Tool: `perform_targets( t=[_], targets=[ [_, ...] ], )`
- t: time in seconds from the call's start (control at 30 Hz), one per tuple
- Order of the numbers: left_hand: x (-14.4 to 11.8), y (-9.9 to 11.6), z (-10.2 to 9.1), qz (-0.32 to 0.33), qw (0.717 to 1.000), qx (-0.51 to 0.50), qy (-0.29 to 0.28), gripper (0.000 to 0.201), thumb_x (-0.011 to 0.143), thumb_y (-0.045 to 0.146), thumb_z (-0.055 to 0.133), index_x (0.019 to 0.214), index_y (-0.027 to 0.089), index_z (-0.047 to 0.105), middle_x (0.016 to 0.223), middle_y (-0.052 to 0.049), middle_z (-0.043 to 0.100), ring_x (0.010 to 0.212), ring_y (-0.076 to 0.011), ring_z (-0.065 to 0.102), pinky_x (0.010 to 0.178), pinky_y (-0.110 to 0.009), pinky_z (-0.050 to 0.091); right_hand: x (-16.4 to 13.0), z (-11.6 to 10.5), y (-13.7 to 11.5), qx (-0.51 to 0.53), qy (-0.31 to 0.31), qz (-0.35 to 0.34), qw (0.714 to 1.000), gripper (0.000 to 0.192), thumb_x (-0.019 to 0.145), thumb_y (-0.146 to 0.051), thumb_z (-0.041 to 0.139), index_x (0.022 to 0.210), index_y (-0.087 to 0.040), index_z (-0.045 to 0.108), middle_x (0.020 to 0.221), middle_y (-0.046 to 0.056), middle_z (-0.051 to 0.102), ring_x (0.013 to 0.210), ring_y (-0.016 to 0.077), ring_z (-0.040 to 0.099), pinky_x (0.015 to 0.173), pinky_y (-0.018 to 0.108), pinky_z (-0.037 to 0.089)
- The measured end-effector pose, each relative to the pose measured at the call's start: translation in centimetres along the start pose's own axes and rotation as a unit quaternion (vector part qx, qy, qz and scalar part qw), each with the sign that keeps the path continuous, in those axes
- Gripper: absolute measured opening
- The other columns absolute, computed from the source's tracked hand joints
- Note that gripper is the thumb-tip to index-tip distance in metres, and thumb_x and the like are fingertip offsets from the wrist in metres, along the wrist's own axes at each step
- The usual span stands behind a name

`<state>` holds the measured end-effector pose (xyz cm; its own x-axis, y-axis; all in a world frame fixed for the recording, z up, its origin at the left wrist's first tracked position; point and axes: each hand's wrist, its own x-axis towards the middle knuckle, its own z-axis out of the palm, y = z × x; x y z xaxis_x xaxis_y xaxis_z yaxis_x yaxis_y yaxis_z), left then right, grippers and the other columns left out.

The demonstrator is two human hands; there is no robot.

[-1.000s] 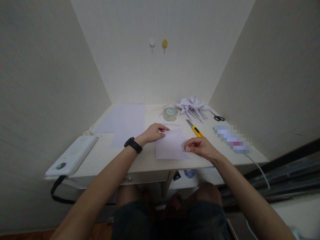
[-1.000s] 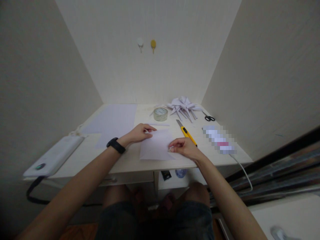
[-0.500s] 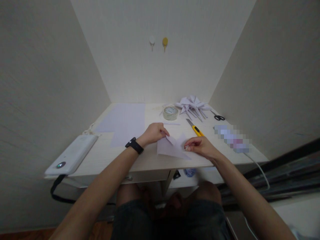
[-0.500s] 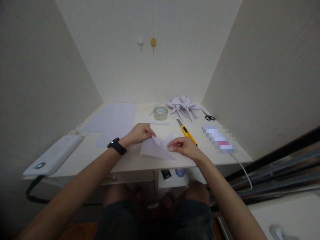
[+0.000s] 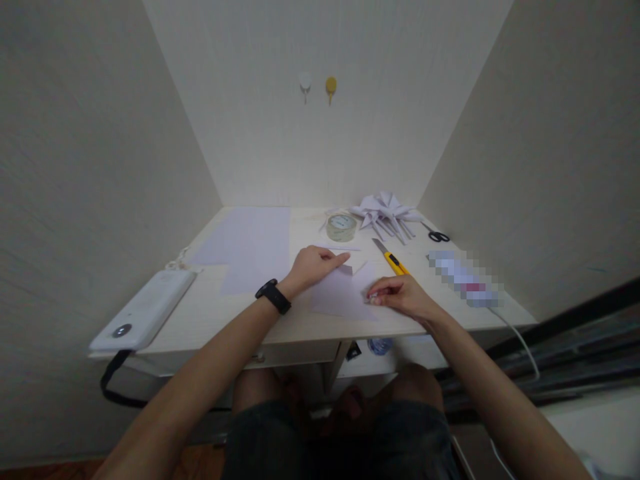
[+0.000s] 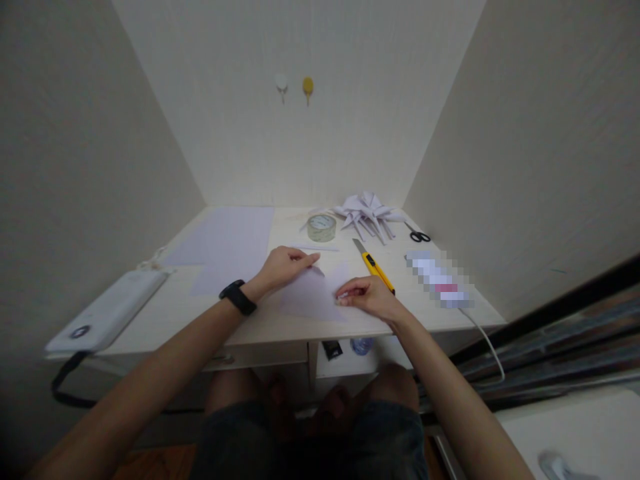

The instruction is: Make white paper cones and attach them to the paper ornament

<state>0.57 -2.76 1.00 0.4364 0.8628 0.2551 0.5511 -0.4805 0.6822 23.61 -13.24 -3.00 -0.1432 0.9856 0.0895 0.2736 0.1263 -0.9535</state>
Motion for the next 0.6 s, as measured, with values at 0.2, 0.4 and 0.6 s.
perform_targets(
  t=[0.2, 0.4, 0.6],
  targets=[
    [-0.1, 0.0, 0.9, -0.119, 0.934, -0.332, -0.051, 0.033, 0.068, 0.032, 0.086, 0.085, 0.010, 0.067, 0.073, -0.005, 0.066, 0.062, -0.0130, 0.063, 0.061, -0.027, 0.054, -0.1, 0.5, -0.3, -0.080, 0.016, -0.107, 0.991, 0.026, 0.066, -0.046, 0.085, 0.080, -0.025, 0.081, 0.085, 0.008, 0.074, 0.085, 0.0225, 0.064, 0.079, 0.036, 0.052],
    [-0.4, -0.5, 1.1, -0.112, 0.885, -0.438, -0.109, 0.062, 0.055, 0.001, 0.083, 0.113, 0.014, 0.064, 0.098, -0.005, 0.064, 0.074, -0.0108, 0.065, 0.068, -0.027, 0.056, -0.2, 0.8, -0.4, -0.084, 0.020, -0.107, 0.990, 0.024, 0.069, -0.047, 0.082, 0.080, -0.025, 0.080, 0.090, 0.008, 0.076, 0.090, 0.0243, 0.067, 0.088, 0.040, 0.052],
    [-0.4, -0.7, 1.8, -0.087, 0.860, -0.480, -0.151, 0.075, 0.060, -0.001, 0.079, 0.129, 0.014, 0.054, 0.079, 0.001, 0.066, 0.066, -0.0119, 0.066, 0.071, -0.031, 0.057, 0.3, 0.7, -0.3, -0.066, 0.074, -0.041, 0.994, 0.036, 0.064, -0.046, 0.084, 0.090, -0.021, 0.080, 0.085, 0.008, 0.078, 0.067, 0.0191, 0.064, 0.066, 0.034, 0.052]
  ],
)
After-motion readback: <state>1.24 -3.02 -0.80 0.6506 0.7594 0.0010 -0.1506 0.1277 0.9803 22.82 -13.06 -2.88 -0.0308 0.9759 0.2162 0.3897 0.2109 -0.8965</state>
